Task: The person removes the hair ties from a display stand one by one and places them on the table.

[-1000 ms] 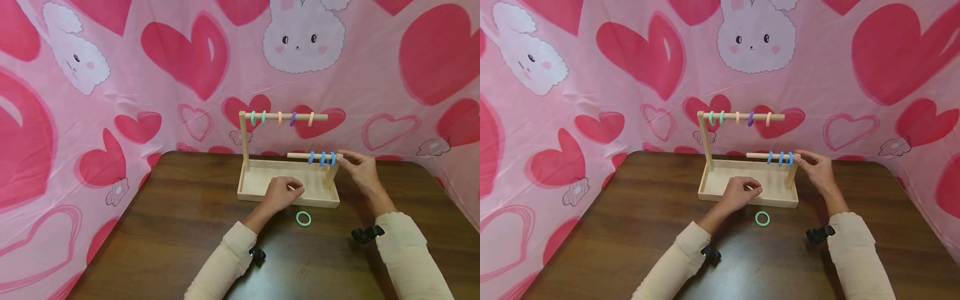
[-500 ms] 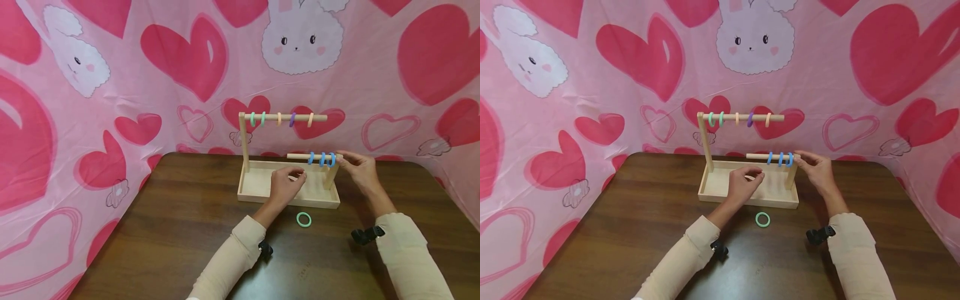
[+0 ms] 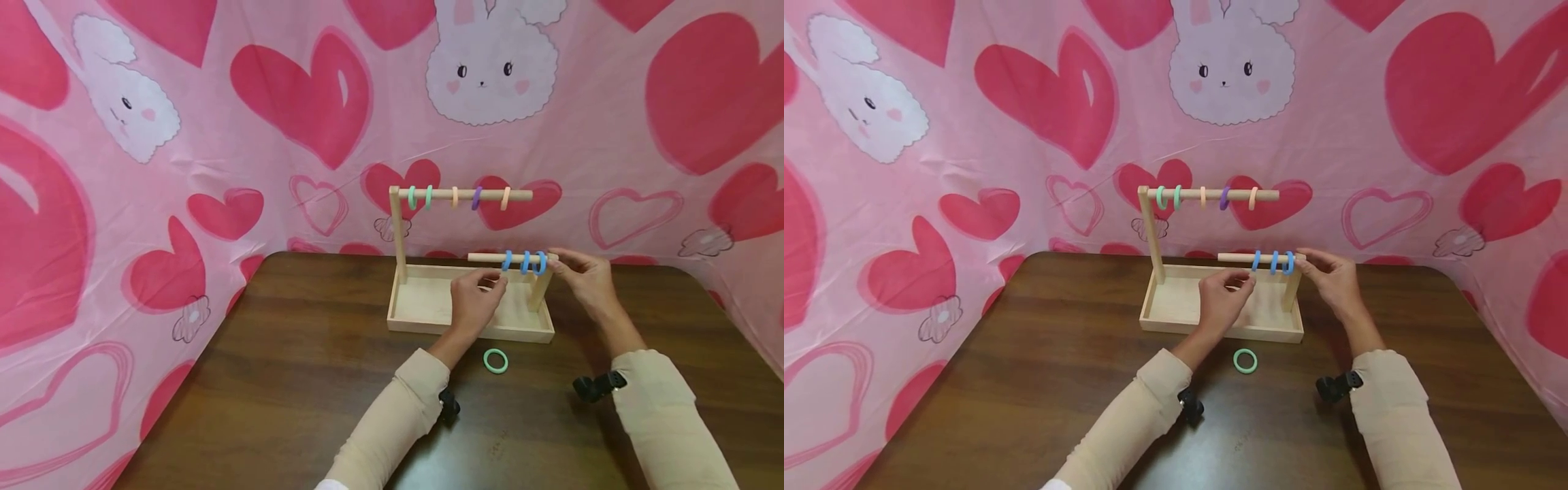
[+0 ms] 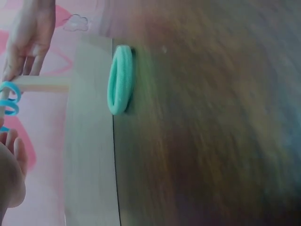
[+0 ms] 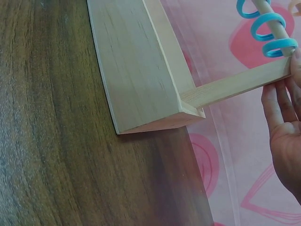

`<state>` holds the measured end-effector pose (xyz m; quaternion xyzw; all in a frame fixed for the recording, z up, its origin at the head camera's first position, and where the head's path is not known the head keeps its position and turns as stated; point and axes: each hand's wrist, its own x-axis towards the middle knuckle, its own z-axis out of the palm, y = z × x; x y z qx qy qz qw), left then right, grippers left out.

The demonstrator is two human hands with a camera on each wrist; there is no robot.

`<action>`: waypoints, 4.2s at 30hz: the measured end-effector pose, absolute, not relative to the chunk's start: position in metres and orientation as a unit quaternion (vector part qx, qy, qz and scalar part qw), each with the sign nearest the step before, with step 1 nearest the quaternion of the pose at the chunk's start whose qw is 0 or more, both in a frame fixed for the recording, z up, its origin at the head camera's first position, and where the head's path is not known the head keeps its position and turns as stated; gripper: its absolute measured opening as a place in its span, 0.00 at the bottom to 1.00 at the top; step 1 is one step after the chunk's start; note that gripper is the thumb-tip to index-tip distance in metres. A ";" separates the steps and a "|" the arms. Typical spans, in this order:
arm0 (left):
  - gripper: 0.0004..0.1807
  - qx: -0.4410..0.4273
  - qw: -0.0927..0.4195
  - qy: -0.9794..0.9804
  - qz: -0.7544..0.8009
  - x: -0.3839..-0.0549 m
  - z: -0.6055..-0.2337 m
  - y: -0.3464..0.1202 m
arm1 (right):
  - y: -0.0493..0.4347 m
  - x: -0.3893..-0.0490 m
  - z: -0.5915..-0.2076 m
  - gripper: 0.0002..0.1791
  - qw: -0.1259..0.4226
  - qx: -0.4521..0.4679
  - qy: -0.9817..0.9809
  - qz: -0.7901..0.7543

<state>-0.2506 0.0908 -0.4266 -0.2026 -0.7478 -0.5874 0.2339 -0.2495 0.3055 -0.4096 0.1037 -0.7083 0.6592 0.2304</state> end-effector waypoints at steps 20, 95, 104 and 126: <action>0.12 -0.159 0.219 -0.749 -0.605 -0.257 -0.429 0.106 | 0.302 -0.247 -0.409 0.13 0.239 0.103 -0.717 0.646; 0.08 -0.135 0.223 -0.741 -0.619 -0.261 -0.420 0.064 | 0.301 -0.247 -0.408 0.13 0.232 0.094 -0.702 0.667; 0.07 -0.124 0.216 -0.739 -0.625 -0.262 -0.423 0.057 | 0.301 -0.246 -0.408 0.13 0.235 0.083 -0.727 0.639; 0.08 -0.090 0.173 -0.723 -0.663 -0.258 -0.421 0.035 | 0.302 -0.246 -0.408 0.13 0.231 0.084 -0.728 0.640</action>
